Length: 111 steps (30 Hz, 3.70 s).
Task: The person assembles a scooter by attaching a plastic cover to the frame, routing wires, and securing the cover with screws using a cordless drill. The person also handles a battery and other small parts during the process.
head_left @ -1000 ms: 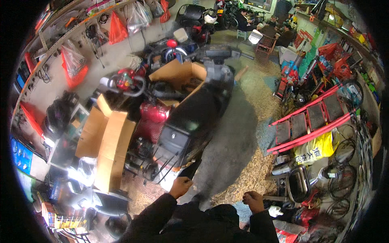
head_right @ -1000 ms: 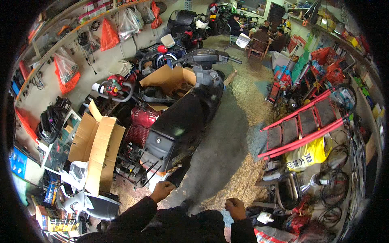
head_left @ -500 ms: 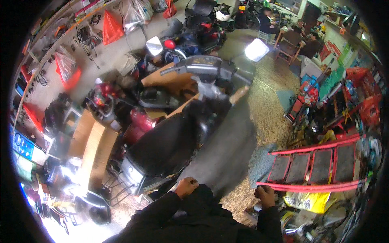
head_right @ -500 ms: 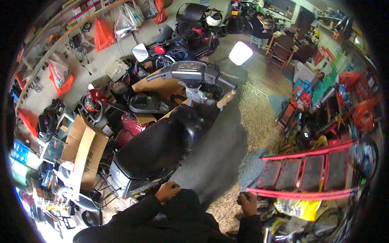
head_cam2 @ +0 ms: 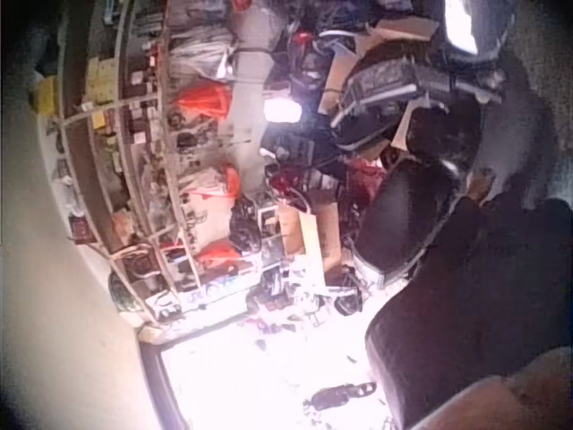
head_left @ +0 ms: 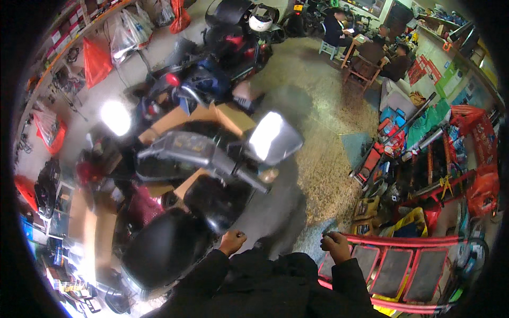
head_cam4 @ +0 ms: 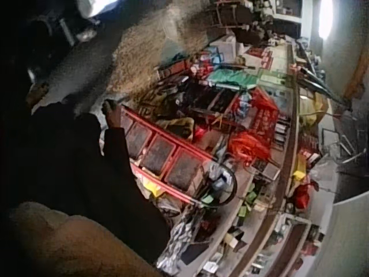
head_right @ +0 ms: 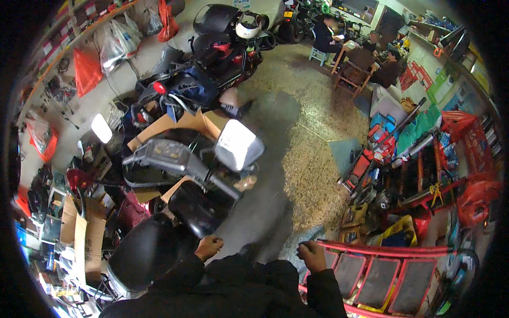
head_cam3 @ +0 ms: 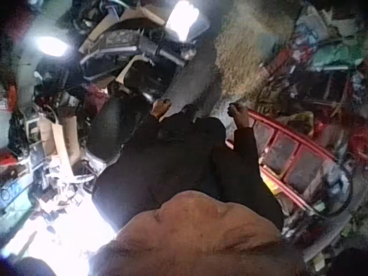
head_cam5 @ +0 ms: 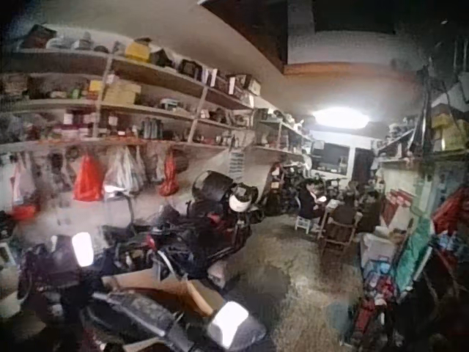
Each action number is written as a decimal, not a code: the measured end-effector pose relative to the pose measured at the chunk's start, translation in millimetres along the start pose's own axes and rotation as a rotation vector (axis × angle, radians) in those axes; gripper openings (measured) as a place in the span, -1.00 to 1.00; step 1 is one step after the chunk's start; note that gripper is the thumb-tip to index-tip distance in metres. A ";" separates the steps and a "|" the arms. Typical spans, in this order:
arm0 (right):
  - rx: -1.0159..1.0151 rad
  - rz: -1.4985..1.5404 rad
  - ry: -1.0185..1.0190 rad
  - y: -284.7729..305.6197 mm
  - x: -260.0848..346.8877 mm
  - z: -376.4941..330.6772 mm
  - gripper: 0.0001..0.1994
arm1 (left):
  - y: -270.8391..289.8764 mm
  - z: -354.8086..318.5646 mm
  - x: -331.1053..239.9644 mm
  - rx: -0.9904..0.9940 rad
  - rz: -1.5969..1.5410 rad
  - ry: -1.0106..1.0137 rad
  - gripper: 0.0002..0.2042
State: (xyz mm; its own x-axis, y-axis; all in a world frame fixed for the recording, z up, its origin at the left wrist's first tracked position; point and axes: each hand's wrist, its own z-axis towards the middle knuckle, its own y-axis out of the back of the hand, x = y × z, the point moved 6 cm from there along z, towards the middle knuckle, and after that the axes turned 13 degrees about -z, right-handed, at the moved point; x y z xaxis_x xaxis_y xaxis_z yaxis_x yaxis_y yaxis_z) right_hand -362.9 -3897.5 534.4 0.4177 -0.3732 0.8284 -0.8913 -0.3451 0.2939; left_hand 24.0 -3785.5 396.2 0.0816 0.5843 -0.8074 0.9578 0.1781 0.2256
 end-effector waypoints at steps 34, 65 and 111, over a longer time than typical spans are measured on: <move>0.786 -0.545 0.079 -8.6 357.4 727.5 -0.84 | -216.4 283.5 -108.5 -0.509 -0.021 0.785 -0.57; 1.224 -0.865 0.451 -277.9 563.2 877.3 -0.84 | -128.1 499.5 -255.7 -1.129 -0.688 0.794 -0.68; 0.682 -0.671 1.279 -724.0 883.5 1074.5 -0.44 | -40.1 557.3 -241.6 -1.329 -1.368 0.512 -0.63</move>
State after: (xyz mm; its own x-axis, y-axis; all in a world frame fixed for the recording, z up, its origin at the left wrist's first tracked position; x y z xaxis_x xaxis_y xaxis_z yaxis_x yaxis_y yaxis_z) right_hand 840.8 -4902.7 541.2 -0.0448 0.8115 0.5826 -0.2265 -0.5762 0.7853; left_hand 119.4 -4375.0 278.4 -0.7102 -0.3433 -0.6146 -0.4942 0.8649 0.0879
